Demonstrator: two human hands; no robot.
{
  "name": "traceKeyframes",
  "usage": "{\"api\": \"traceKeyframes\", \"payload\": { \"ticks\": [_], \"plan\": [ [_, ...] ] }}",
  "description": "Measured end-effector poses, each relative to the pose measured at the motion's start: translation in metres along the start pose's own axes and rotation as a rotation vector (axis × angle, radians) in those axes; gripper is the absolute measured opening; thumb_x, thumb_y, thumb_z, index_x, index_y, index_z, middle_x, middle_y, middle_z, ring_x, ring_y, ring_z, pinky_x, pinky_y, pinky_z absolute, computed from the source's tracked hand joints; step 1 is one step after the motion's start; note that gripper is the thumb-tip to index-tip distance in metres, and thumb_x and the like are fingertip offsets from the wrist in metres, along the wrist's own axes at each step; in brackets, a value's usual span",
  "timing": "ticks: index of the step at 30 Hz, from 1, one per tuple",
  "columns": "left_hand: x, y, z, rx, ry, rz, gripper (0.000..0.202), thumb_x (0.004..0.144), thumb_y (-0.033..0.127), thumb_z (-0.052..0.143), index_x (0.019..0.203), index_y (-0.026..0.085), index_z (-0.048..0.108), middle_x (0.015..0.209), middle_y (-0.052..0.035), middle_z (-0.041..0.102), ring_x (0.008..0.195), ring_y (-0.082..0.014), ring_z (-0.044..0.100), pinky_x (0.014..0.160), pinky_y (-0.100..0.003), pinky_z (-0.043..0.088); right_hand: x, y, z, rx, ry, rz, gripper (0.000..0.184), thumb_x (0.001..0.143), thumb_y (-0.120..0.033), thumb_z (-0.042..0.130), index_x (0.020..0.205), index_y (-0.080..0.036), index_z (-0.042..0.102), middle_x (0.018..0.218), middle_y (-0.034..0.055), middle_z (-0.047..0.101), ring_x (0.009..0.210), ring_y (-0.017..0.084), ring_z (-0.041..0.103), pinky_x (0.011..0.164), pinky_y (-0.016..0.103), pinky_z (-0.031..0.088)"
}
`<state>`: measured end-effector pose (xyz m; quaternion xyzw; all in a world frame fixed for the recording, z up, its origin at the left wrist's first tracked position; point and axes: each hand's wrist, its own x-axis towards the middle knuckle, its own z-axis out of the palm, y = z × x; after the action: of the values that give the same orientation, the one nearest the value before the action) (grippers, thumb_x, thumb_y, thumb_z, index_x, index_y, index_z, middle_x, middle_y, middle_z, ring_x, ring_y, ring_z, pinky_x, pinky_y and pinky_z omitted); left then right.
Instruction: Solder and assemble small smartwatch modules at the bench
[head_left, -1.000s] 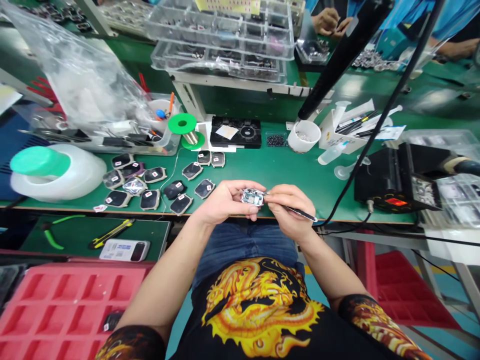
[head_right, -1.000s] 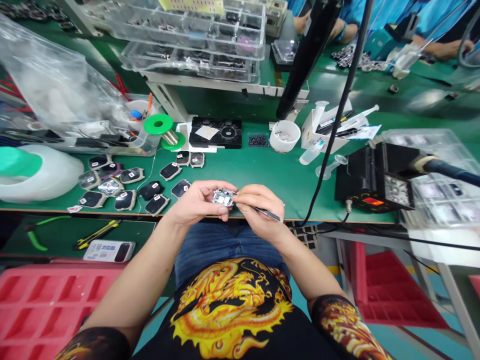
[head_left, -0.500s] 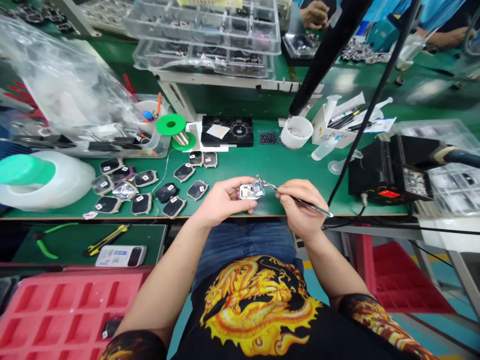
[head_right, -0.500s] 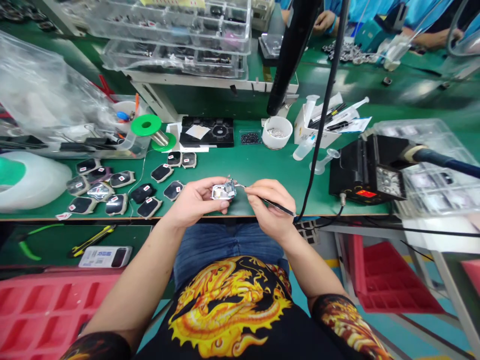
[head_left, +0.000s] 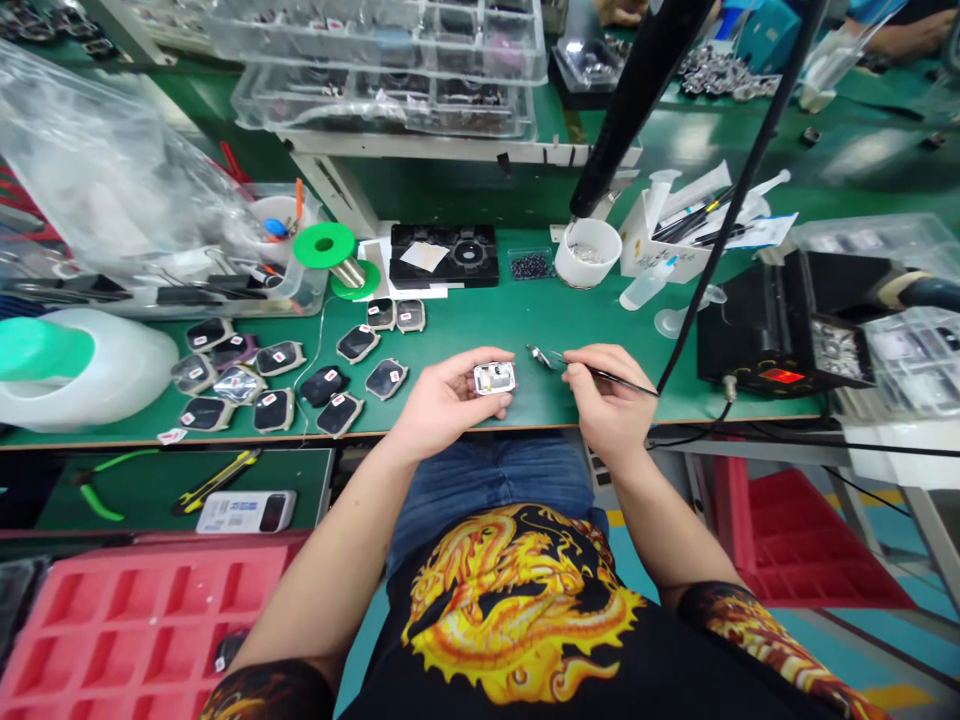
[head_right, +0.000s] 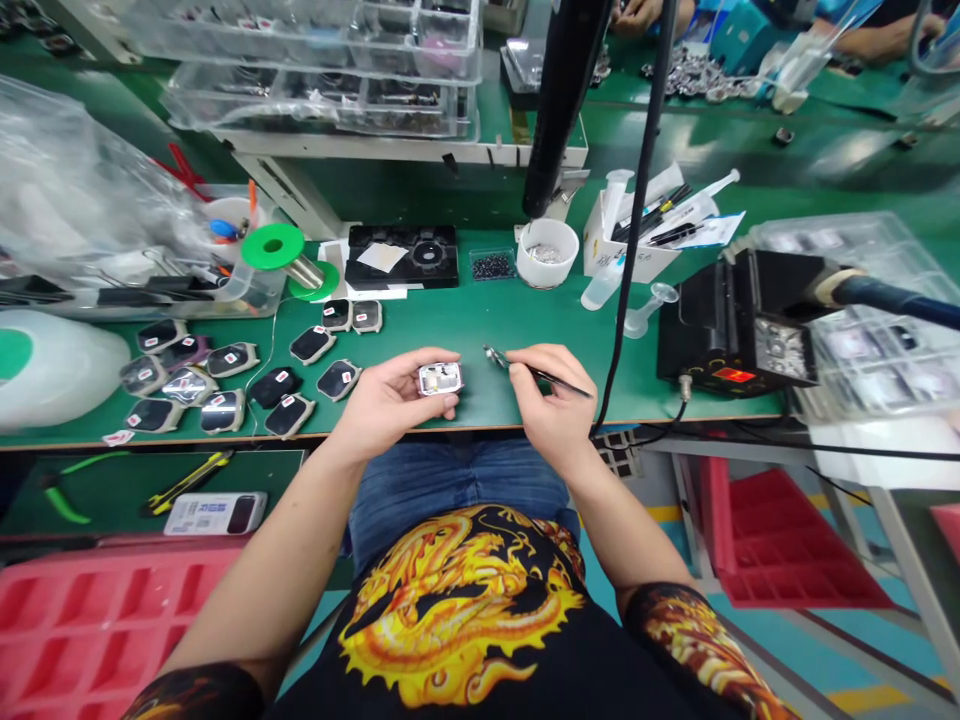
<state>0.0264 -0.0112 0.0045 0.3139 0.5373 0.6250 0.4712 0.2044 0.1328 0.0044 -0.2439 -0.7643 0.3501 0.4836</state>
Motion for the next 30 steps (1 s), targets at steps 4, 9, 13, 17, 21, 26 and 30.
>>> {"api": "traceKeyframes", "payload": {
  "ticks": [4,9,13,17,21,26,30],
  "plan": [
    [-0.001,0.002,0.001,0.059,0.007,-0.042,0.053,0.08,0.026,0.089,0.13,0.019,0.074,0.097,-0.0018,0.073,0.076,-0.0111,0.069,0.074,-0.026,0.062,-0.002,0.007,-0.001,0.073,-0.006,0.077,0.012,0.104,-0.031,0.074,0.103,-0.023,0.083,0.101,0.007,0.076,0.091,0.024,0.077,0.077,0.038,0.068],
    [-0.002,0.004,0.002,0.178,-0.005,0.024,0.046,0.08,0.029,0.091,0.124,0.021,0.079,0.111,-0.005,0.07,0.086,-0.012,0.064,0.078,-0.024,0.057,-0.001,0.015,0.003,0.129,0.005,0.169,0.013,0.101,-0.033,0.076,0.101,-0.023,0.084,0.1,0.0071,0.075,0.085,0.022,0.076,0.066,0.033,0.065],
    [-0.003,0.005,0.003,0.195,-0.012,0.028,0.046,0.08,0.027,0.088,0.125,0.021,0.079,0.115,-0.0062,0.068,0.088,-0.0124,0.062,0.08,-0.025,0.054,0.004,0.016,0.005,0.224,-0.001,0.281,0.014,0.097,-0.033,0.078,0.096,-0.02,0.083,0.095,0.0056,0.075,0.071,0.017,0.072,0.06,0.029,0.061],
    [-0.003,0.008,0.0,0.192,-0.053,-0.019,0.05,0.08,0.021,0.08,0.13,0.021,0.076,0.104,-0.0038,0.069,0.082,-0.0122,0.058,0.073,-0.024,0.048,0.006,0.016,0.004,0.292,-0.005,0.305,0.011,0.095,-0.03,0.08,0.094,-0.02,0.083,0.091,0.0051,0.076,0.067,0.015,0.071,0.059,0.027,0.059],
    [0.002,0.024,-0.008,0.532,-0.165,0.029,0.056,0.084,0.012,0.063,0.138,0.024,0.072,0.105,-0.0029,0.068,0.08,-0.0128,0.056,0.07,-0.024,0.046,0.004,0.019,0.002,0.28,-0.012,0.313,0.013,0.094,-0.032,0.08,0.094,-0.019,0.083,0.092,0.0057,0.076,0.068,0.015,0.072,0.059,0.026,0.059],
    [0.004,0.045,-0.012,1.197,-0.214,0.129,0.068,0.085,0.003,0.05,0.147,0.028,0.066,0.126,-0.0073,0.062,0.107,-0.0221,0.067,0.103,-0.038,0.055,0.002,0.021,0.002,0.286,0.018,0.305,0.014,0.095,-0.033,0.081,0.097,-0.02,0.084,0.093,0.0054,0.075,0.068,0.015,0.071,0.056,0.025,0.056],
    [-0.005,0.039,-0.008,1.274,-0.083,0.147,0.068,0.09,0.002,0.046,0.153,0.022,0.058,0.147,-0.0144,0.053,0.12,-0.0264,0.066,0.111,-0.045,0.054,0.004,0.024,0.006,0.278,0.071,0.306,0.014,0.095,-0.033,0.08,0.096,-0.019,0.083,0.091,0.0049,0.074,0.068,0.015,0.07,0.056,0.025,0.055]
  ]
}}
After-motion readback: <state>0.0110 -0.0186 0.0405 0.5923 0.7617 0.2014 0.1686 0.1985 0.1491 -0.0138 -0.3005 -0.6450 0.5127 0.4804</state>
